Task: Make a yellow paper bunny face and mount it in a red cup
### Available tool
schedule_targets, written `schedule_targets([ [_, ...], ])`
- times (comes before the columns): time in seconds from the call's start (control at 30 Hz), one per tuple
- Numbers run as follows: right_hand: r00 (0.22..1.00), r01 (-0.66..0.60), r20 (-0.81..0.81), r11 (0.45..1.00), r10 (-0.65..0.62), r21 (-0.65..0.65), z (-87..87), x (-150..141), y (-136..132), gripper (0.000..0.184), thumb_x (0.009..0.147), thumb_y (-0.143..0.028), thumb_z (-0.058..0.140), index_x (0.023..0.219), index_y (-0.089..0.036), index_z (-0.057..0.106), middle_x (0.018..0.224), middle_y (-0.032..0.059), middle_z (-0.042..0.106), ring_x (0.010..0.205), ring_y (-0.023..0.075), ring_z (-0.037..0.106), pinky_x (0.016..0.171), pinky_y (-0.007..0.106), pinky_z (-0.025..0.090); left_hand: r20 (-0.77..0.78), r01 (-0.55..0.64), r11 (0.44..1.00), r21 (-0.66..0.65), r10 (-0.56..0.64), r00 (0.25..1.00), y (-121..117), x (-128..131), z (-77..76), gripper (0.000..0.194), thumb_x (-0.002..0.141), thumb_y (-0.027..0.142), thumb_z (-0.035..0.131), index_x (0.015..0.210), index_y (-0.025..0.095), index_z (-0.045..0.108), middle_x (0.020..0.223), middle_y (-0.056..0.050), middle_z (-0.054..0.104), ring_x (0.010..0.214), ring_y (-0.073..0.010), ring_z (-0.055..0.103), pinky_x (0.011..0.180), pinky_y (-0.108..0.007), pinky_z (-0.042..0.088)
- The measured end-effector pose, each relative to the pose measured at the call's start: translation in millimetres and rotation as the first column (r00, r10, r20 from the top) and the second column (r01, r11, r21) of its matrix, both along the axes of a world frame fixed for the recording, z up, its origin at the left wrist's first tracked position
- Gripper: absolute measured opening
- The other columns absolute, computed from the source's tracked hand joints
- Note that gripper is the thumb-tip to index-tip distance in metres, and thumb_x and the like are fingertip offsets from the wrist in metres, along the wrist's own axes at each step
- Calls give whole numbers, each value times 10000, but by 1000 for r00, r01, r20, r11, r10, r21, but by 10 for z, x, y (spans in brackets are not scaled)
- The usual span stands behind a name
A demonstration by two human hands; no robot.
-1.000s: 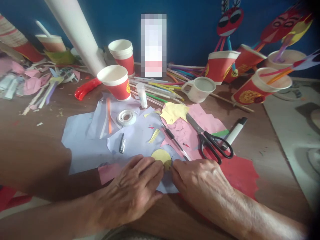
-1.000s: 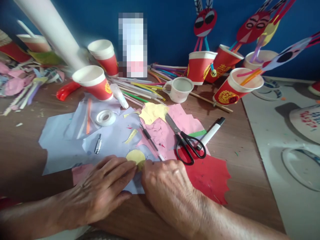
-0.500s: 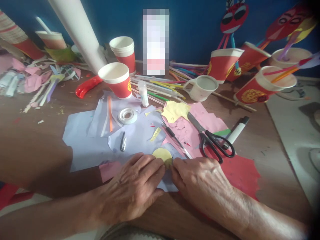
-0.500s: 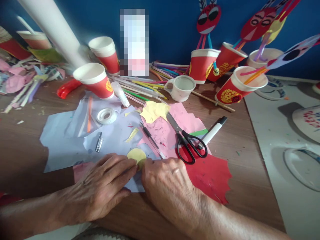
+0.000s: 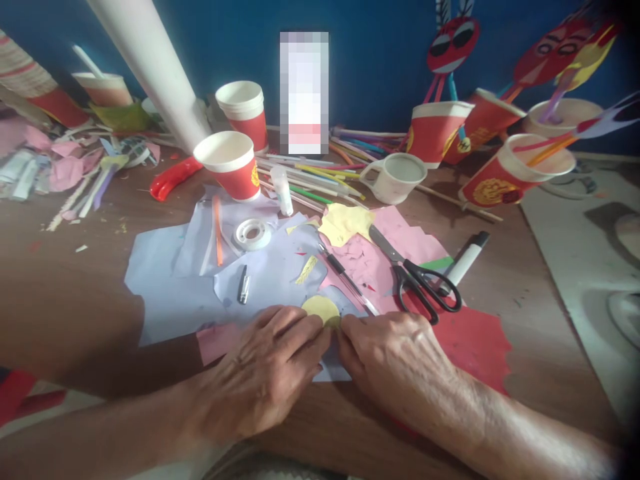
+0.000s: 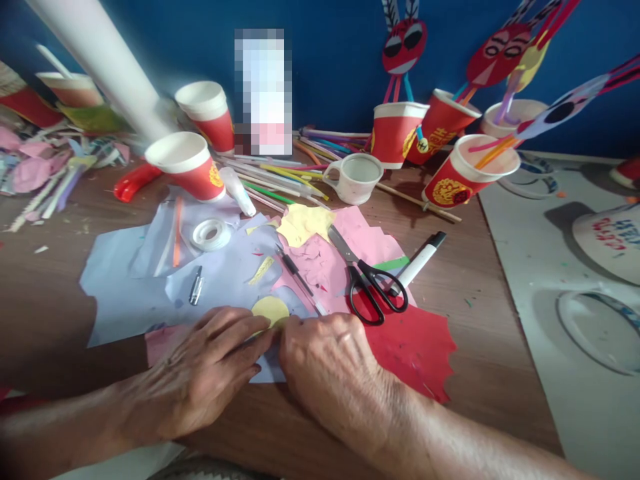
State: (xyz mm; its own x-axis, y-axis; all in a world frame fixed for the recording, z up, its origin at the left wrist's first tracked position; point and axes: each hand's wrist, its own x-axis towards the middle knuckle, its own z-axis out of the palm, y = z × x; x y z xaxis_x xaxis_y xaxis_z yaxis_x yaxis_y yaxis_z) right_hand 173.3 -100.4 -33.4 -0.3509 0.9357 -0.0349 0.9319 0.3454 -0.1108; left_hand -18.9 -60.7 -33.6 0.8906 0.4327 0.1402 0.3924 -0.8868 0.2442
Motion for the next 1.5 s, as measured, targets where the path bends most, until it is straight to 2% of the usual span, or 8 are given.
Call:
schedule_targets([
  [0.27, 996, -17, 82, 999, 19, -31, 83, 124, 14, 175, 776, -97, 558, 626, -188, 555, 502, 25, 629, 421, 197, 592, 468, 280, 104, -55, -1, 999, 39, 3, 998, -12, 38, -18, 250, 882, 143, 511, 1126, 102, 543, 1062, -101, 610, 954, -244, 532, 774, -388, 486],
  [0.5, 995, -84, -41, 985, 92, 153, 196, 323, -50, 185, 738, -92, 503, 610, -219, 463, 487, -22, 532, 402, 140, 445, 466, 293, 112, 43, -20, 1000, 21, 19, 999, -41, -2, -88, 257, 894, 139, 493, 1151, 153, 509, 1120, -88, 599, 1038, -222, 518, 860, -390, 468],
  [0.7, 980, -183, -83, 983, 183, 1, 54, 248, -94, 236, 712, -49, 539, 861, -232, 538, 610, -37, 564, 476, 128, 477, 490, 296, 147, -5, 5, 1000, -6, -5, 1000, -11, 9, -43, 228, 901, 164, 496, 1126, 136, 521, 1078, -89, 606, 997, -228, 525, 839, -384, 468],
  [0.9, 974, -225, 10, 960, 226, 165, 31, 153, -131, 351, 628, -22, 531, 942, -170, 581, 547, -14, 551, 458, 145, 460, 507, 323, 163, -6, 2, 1000, 11, -2, 1000, 4, 23, 10, 208, 887, 161, 497, 1092, 143, 530, 1033, -94, 607, 967, -228, 544, 820, -375, 469],
  [1.03, 967, -255, 76, 951, 245, 176, 80, 149, -157, 384, 645, -44, 543, 1015, -137, 590, 581, 10, 566, 512, 169, 474, 542, 336, 196, 5, 10, 1000, -9, -10, 1000, 10, 15, 7, 218, 896, 154, 474, 1107, 130, 523, 1053, -103, 602, 980, -230, 544, 832, -388, 480],
  [1.2, 957, -285, 110, 943, 269, 175, -18, 187, -207, 426, 699, -105, 550, 1122, -145, 533, 650, 14, 582, 561, 179, 480, 574, 340, 214, 71, 18, 996, -86, -12, 997, 18, -15, -30, 245, 913, 138, 453, 1148, 116, 517, 1058, -101, 606, 1001, -228, 544, 847, -389, 489],
  [1.37, 962, -269, 74, 956, 262, 114, -43, 198, -173, 307, 697, -114, 570, 986, -210, 531, 631, -9, 554, 539, 176, 460, 560, 326, 189, 218, -77, 973, -218, 125, 968, 145, -104, 49, 222, 907, 86, 486, 1104, 154, 562, 1059, -75, 615, 949, -152, 584, 820, -280, 499],
  [1.5, 960, -273, -30, 953, 279, 130, -42, 181, -70, 211, 728, -36, 529, 818, -223, 492, 602, -31, 537, 499, 153, 431, 536, 312, 158, 162, -176, 984, -32, 179, 970, 355, -144, 175, 154, 895, 92, 515, 982, 161, 623, 987, -55, 643, 873, -150, 594, 786, -294, 492],
])
